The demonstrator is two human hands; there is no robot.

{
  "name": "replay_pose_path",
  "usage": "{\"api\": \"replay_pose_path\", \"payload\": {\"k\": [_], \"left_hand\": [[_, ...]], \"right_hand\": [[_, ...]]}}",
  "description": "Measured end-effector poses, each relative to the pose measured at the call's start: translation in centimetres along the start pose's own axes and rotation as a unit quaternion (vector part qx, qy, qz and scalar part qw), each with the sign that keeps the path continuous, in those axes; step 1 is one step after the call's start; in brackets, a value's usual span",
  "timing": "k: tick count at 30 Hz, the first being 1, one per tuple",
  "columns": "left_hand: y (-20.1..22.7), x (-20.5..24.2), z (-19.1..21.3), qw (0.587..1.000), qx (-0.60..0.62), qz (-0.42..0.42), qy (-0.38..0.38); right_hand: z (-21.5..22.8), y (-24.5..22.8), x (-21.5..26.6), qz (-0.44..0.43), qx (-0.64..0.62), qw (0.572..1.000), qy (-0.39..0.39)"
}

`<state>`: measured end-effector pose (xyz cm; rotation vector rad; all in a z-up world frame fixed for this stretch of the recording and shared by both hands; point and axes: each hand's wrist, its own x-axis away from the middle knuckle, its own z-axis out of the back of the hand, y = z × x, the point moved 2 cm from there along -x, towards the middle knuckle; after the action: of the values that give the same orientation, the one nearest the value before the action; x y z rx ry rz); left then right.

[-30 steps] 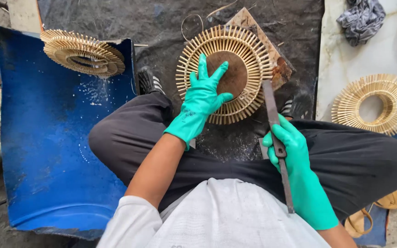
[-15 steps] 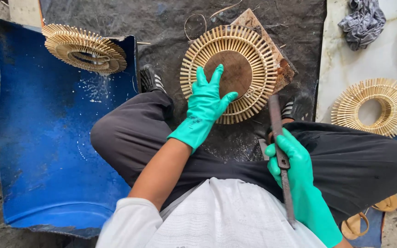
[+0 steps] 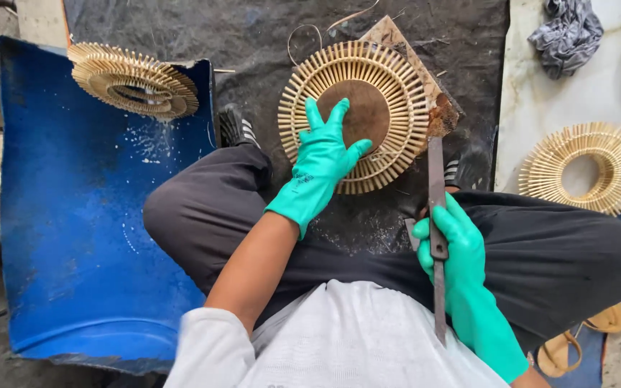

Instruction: Assembling and refining a circular bamboo lampshade frame using tools and manual adjustment.

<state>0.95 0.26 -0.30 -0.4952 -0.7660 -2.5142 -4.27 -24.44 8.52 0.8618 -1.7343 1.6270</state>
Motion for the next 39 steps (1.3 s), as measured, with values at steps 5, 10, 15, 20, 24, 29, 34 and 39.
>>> {"api": "replay_pose_path", "payload": {"k": [5, 10, 15, 20, 24, 29, 34, 39], "left_hand": [[-0.2, -0.8, 0.4, 1.000, -0.010, -0.013, 0.001], [-0.8, -1.5, 0.1, 0.998, 0.007, -0.059, 0.020], [-1.4, -1.3, 0.9, 0.996, 0.016, -0.083, 0.009], [1.5, -0.4, 2.3, 0.999, 0.011, 0.016, -0.048], [0.7, -0.9, 1.4, 0.999, 0.038, 0.010, -0.021], [-5.8, -2.6, 0.8, 0.990, 0.041, -0.103, 0.087], [-13.1, -1.8, 4.8, 0.867, 0.403, 0.137, 0.259], [-14.2, -1.7, 1.7, 0.854, 0.419, 0.255, 0.172]], "right_hand": [[0.2, 0.0, -1.8, -0.034, -0.023, 0.998, -0.056], [0.3, -0.6, -1.9, -0.014, 0.000, 0.998, -0.065], [0.0, -0.5, -2.1, 0.046, -0.002, 0.998, -0.044], [-0.5, -1.1, -3.2, 0.051, -0.016, 0.998, -0.018], [0.3, -1.5, -3.9, 0.042, -0.016, 0.996, -0.080], [2.2, -5.0, -1.3, 0.120, -0.079, 0.990, -0.015], [6.3, -8.9, 0.4, 0.260, -0.196, 0.941, 0.098], [8.4, -11.8, -1.9, 0.295, 0.037, 0.955, 0.022]]}}
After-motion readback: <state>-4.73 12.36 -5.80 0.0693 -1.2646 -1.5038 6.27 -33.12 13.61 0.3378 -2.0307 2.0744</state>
